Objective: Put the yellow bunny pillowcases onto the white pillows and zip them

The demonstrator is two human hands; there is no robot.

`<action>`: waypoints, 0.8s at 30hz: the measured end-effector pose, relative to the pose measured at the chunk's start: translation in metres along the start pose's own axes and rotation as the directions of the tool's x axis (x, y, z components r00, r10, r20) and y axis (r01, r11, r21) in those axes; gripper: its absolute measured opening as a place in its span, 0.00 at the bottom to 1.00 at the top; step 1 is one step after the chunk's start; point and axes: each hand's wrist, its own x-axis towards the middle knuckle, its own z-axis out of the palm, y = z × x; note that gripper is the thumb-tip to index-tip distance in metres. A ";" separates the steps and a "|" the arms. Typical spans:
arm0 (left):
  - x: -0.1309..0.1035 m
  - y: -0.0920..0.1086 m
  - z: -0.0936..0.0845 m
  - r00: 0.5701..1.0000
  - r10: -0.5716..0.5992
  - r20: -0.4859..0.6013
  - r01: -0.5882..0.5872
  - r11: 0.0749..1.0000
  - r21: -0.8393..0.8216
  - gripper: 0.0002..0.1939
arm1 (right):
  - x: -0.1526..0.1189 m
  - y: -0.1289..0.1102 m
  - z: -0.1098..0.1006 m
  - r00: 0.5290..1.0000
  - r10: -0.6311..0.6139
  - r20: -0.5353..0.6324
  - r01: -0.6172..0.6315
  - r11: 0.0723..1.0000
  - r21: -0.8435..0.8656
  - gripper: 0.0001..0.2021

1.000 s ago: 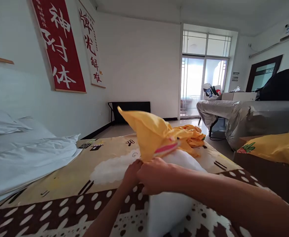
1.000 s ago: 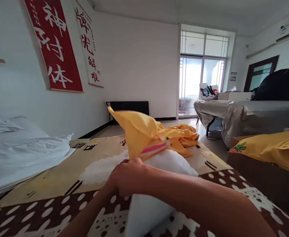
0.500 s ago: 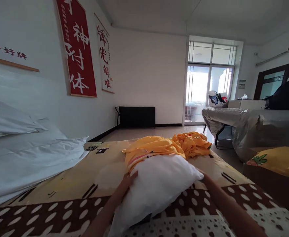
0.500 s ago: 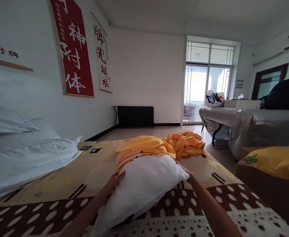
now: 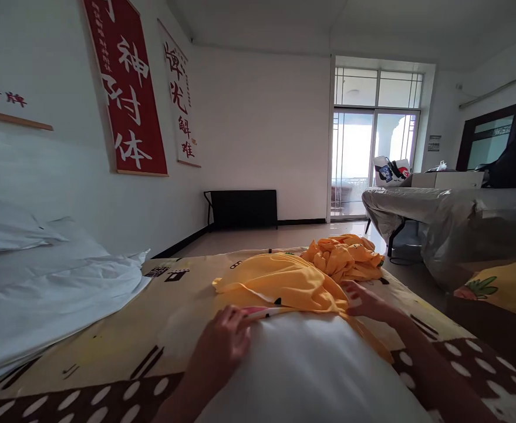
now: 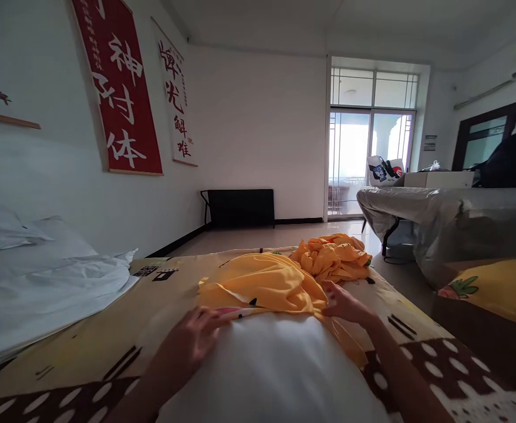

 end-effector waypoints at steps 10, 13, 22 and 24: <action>0.055 0.068 0.084 0.985 0.173 -0.021 -0.173 0.957 -0.231 0.19 | 0.005 -0.077 0.113 0.925 -0.355 -0.134 0.311 0.912 -0.266 0.15; 0.045 0.056 0.093 0.959 0.169 -0.226 -0.236 0.920 -0.313 0.10 | -0.014 -0.088 0.092 0.908 -0.415 -0.056 0.408 0.907 -0.110 0.18; 0.010 0.026 -0.006 0.721 0.189 -0.666 -0.453 0.857 -0.247 0.13 | 0.007 -0.051 0.065 0.951 -0.276 -0.138 0.201 0.894 -0.401 0.31; 0.003 0.018 -0.023 0.743 0.229 -0.629 -0.448 0.868 -0.214 0.12 | 0.011 -0.041 0.056 0.964 -0.203 -0.172 0.108 0.890 -0.444 0.20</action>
